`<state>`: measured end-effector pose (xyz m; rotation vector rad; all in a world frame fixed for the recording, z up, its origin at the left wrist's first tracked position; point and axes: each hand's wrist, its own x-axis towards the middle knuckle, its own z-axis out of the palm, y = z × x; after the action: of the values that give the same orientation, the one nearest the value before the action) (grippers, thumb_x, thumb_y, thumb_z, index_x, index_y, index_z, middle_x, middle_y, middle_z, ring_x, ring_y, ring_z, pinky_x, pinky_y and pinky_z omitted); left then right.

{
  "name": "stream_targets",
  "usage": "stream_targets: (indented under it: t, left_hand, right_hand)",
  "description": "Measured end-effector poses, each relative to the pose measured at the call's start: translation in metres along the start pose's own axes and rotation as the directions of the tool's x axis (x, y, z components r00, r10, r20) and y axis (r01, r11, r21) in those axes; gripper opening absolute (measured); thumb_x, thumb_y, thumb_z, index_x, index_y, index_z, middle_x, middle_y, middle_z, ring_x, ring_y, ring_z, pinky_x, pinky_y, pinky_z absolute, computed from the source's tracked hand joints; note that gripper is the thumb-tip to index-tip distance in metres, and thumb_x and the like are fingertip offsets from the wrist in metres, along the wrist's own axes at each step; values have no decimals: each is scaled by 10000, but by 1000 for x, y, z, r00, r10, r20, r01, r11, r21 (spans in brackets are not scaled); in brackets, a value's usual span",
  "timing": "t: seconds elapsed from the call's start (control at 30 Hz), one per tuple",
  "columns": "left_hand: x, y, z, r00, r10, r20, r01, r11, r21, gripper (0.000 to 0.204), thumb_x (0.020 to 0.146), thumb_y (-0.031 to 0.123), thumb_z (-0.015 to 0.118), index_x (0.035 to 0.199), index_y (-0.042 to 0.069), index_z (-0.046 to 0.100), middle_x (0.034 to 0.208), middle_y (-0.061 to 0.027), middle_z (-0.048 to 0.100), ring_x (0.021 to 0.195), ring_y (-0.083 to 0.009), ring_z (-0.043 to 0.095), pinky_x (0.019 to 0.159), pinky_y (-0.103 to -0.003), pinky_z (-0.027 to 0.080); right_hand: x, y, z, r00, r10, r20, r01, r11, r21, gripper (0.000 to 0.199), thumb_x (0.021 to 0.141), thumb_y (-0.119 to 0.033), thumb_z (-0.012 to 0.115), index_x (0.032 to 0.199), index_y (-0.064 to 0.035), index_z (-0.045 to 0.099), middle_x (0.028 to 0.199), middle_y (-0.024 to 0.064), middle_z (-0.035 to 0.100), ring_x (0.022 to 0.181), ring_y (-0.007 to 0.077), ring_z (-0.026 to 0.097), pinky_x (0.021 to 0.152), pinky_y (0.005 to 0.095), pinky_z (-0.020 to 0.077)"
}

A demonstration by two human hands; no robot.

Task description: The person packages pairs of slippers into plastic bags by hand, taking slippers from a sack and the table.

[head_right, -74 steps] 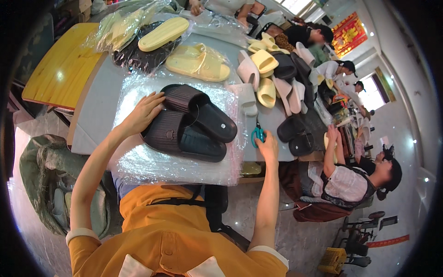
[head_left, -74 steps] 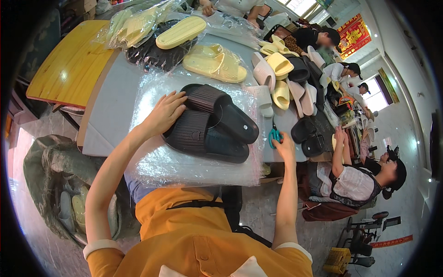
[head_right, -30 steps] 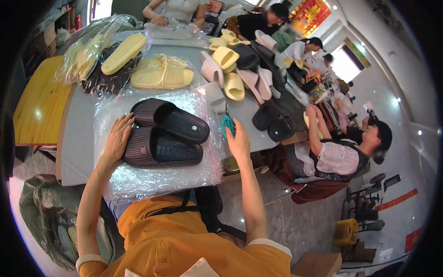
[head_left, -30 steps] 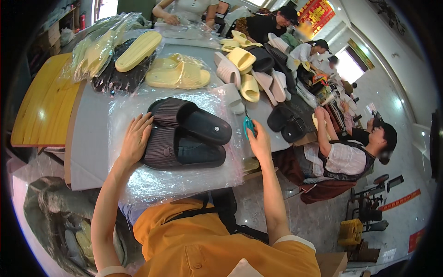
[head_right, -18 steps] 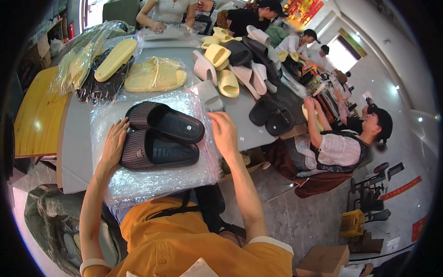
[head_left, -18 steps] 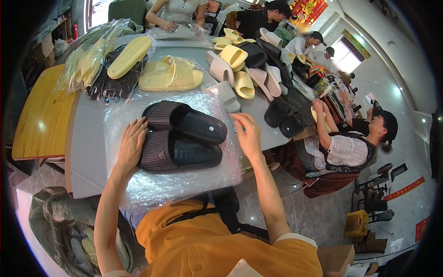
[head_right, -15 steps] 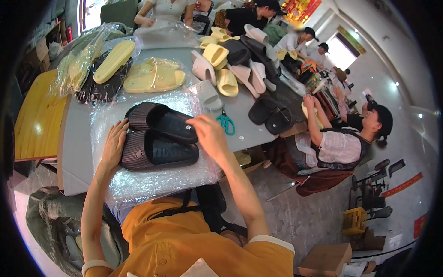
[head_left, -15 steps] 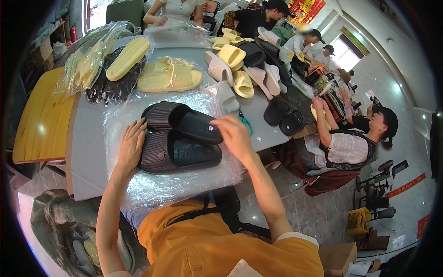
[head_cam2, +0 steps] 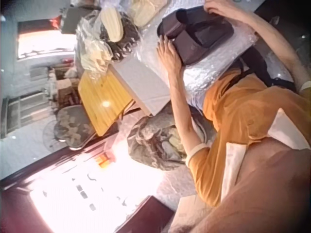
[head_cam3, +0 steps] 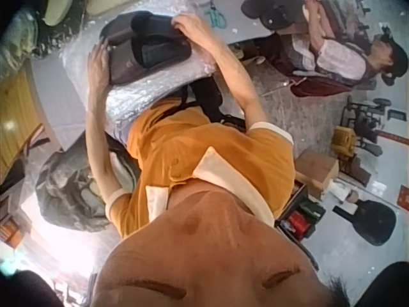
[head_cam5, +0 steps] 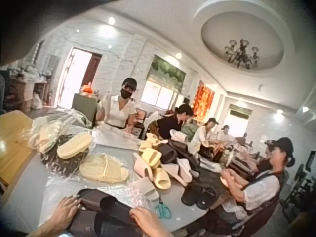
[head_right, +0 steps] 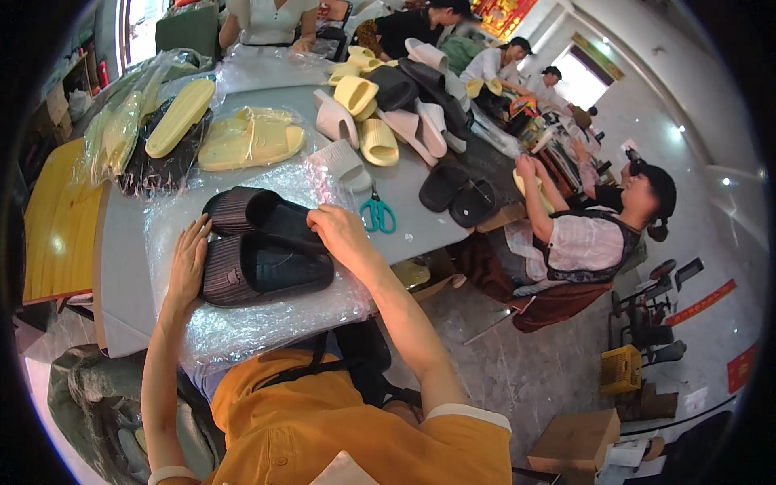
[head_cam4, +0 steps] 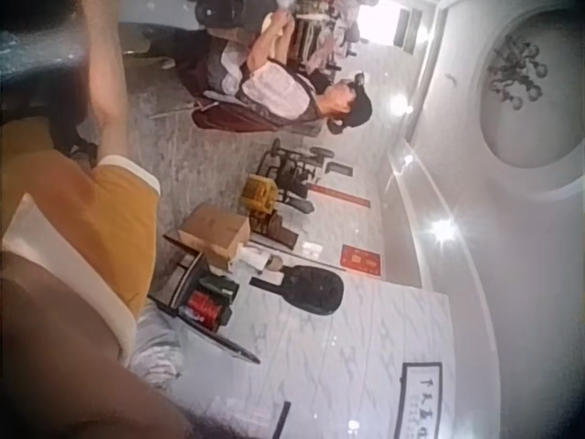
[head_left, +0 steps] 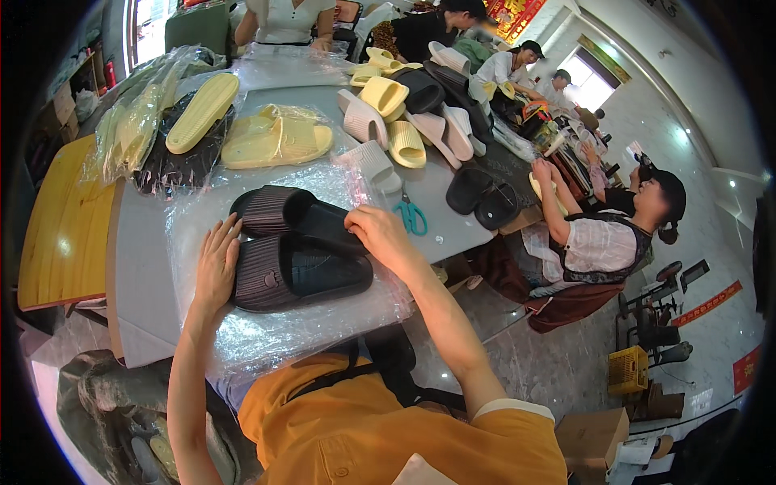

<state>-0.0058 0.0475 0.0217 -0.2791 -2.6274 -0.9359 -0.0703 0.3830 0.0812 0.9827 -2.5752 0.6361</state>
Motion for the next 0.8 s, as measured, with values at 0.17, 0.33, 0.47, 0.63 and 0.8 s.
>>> stream_targets:
  t: [0.17, 0.33, 0.47, 0.63, 0.8]
  left_hand:
    - [1, 0, 1, 1000, 9, 2, -9, 1000, 18, 451, 1088, 287, 329, 1438, 82, 527, 1553, -88, 433, 1468, -325, 325, 1235, -444, 186]
    - [0, -3, 2, 1000, 10, 3, -10, 1000, 18, 453, 1090, 290, 325, 1436, 78, 527, 1552, -90, 434, 1469, -323, 322, 1236, -445, 184]
    - [0, -2, 3, 1000, 8, 3, -8, 1000, 27, 455, 1090, 295, 328, 1434, 76, 529, 1548, -92, 438, 1468, -321, 325, 1235, -447, 186]
    - [-1, 1, 4, 1000, 3, -12, -3, 1000, -1, 447, 1090, 285, 335, 1420, 65, 542, 1535, -97, 455, 1462, -328, 335, 1230, -453, 194]
    - [-3, -5, 1, 1000, -8, -8, 8, 1000, 10, 445, 1087, 270, 338, 1398, 34, 551, 1527, -115, 462, 1460, -335, 339, 1229, -453, 196]
  right_hand:
    - [-3, 1, 9, 993, -70, -92, 62, 995, -81, 73, 849, -27, 669, 895, -35, 615, 854, 102, 619, 837, 320, 637, 712, 423, 510]
    - [-7, 1, 12, 994, -44, -102, 37, 997, -64, 85, 862, -14, 648, 918, -39, 590, 863, 102, 588, 833, 326, 622, 704, 433, 504]
    - [-13, 1, 12, 992, -5, -129, -1, 999, -45, 87, 883, -12, 626, 946, -32, 570, 900, 115, 591, 837, 340, 614, 702, 428, 499]
    - [-26, 19, 10, 936, 312, -162, -198, 849, 489, 47, 962, -51, 585, 994, -17, 580, 973, 90, 627, 905, 258, 664, 754, 367, 540]
    - [-82, 91, -26, 673, 715, -192, -477, 617, 626, 179, 939, -122, 646, 1055, 13, 625, 942, 80, 655, 877, 159, 633, 771, 315, 539]
